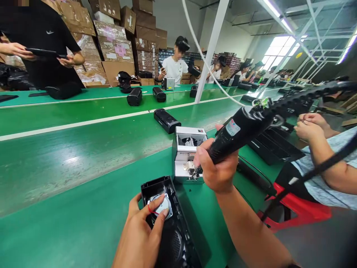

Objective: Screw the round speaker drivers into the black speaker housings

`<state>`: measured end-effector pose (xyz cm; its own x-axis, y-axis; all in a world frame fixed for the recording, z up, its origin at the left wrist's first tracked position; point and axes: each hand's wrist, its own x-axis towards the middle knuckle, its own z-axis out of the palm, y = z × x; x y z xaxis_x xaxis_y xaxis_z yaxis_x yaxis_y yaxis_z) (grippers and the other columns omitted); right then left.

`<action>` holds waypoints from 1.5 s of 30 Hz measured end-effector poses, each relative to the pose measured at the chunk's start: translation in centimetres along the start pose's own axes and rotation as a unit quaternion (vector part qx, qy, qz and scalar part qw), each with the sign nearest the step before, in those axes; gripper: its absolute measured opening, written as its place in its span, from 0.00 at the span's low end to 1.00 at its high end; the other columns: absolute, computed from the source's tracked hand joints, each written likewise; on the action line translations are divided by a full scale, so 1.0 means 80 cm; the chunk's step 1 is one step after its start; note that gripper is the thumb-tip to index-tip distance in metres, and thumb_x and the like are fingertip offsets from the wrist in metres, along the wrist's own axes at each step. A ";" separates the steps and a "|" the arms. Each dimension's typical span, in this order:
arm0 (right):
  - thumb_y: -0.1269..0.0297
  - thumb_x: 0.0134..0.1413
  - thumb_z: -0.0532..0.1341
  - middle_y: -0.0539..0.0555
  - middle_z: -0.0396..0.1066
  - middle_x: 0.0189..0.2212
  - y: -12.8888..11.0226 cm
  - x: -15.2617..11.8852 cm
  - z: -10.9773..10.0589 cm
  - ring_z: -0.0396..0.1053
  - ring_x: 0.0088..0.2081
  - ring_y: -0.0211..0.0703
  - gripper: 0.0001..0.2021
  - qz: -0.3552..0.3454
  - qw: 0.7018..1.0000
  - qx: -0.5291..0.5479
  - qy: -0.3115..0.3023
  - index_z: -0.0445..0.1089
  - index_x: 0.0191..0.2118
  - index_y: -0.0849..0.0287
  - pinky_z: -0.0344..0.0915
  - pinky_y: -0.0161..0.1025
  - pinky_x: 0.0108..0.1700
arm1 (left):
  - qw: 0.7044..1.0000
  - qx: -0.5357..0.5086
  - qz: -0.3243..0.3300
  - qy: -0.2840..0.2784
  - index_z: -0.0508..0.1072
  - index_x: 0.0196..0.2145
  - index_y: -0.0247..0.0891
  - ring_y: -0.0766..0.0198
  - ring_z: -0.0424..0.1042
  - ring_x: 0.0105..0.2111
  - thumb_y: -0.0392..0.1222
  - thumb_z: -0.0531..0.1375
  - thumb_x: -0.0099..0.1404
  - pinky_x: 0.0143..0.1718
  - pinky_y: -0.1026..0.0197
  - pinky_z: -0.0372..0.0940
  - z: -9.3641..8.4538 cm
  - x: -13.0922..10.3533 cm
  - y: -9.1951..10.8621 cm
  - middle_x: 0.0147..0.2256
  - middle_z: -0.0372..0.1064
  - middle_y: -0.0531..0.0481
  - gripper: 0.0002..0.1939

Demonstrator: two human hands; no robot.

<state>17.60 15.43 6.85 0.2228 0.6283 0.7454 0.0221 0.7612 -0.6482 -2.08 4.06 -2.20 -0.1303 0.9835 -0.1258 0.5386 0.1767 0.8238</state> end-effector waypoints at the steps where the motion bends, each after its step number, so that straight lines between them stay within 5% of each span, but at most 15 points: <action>1: 0.72 0.62 0.66 0.40 0.68 0.25 0.001 -0.002 -0.001 0.66 0.22 0.38 0.25 0.018 1.000 -0.008 0.007 0.61 0.61 0.49 0.70 0.41 0.29 | 1.000 -0.001 -0.002 -0.004 0.81 0.57 0.55 0.46 0.72 0.64 0.64 0.57 0.71 0.72 0.35 0.58 -0.001 -0.001 0.002 0.68 0.57 0.45 0.25; 7: 0.68 0.60 0.67 0.39 0.67 0.24 -0.020 -0.008 0.003 0.65 0.16 0.35 0.19 0.208 0.975 0.051 -0.053 0.64 0.55 0.50 0.66 0.36 0.19 | 1.000 -0.001 -0.018 -0.016 0.80 0.57 0.55 0.48 0.71 0.64 0.63 0.56 0.71 0.73 0.36 0.56 -0.006 -0.004 0.010 0.70 0.52 0.45 0.25; 12: 0.66 0.61 0.66 0.38 0.66 0.24 -0.028 -0.019 0.044 0.64 0.16 0.35 0.31 0.130 0.981 0.141 0.020 0.56 0.66 0.45 0.67 0.36 0.19 | 1.000 0.006 0.002 0.007 0.81 0.55 0.55 0.47 0.71 0.63 0.64 0.59 0.68 0.72 0.35 0.57 -0.007 -0.002 0.007 0.67 0.58 0.45 0.25; 17: 0.64 0.59 0.69 0.41 0.68 0.28 0.006 -0.035 0.068 0.66 0.21 0.34 0.18 0.151 0.977 0.148 -0.026 0.62 0.50 0.48 0.70 0.37 0.23 | 1.000 -0.001 -0.009 0.008 0.83 0.52 0.57 0.49 0.71 0.62 0.66 0.60 0.66 0.71 0.37 0.59 -0.008 -0.002 0.007 0.66 0.61 0.48 0.24; 35: 0.62 0.59 0.70 0.42 0.66 0.27 0.036 -0.057 0.065 0.69 0.27 0.40 0.17 0.184 0.974 0.106 -0.080 0.62 0.48 0.47 0.74 0.40 0.31 | 0.998 0.007 -0.052 0.019 0.85 0.47 0.55 0.43 0.74 0.59 0.69 0.63 0.58 0.68 0.31 0.61 -0.015 -0.001 0.030 0.61 0.66 0.47 0.27; 45: 0.62 0.59 0.67 0.44 0.66 0.30 0.015 -0.061 0.054 0.68 0.28 0.40 0.17 0.167 0.969 0.107 -0.150 0.62 0.49 0.49 0.76 0.45 0.40 | 0.999 0.016 -0.040 0.009 0.85 0.45 0.52 0.43 0.73 0.58 0.67 0.62 0.60 0.67 0.32 0.62 -0.017 -0.002 0.028 0.61 0.65 0.45 0.25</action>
<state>12.37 13.98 3.14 -0.1103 0.8389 0.5329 -0.2123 0.5039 -0.8372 -1.97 4.22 0.39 -0.1886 0.9655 -0.1795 0.5522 0.2554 0.7936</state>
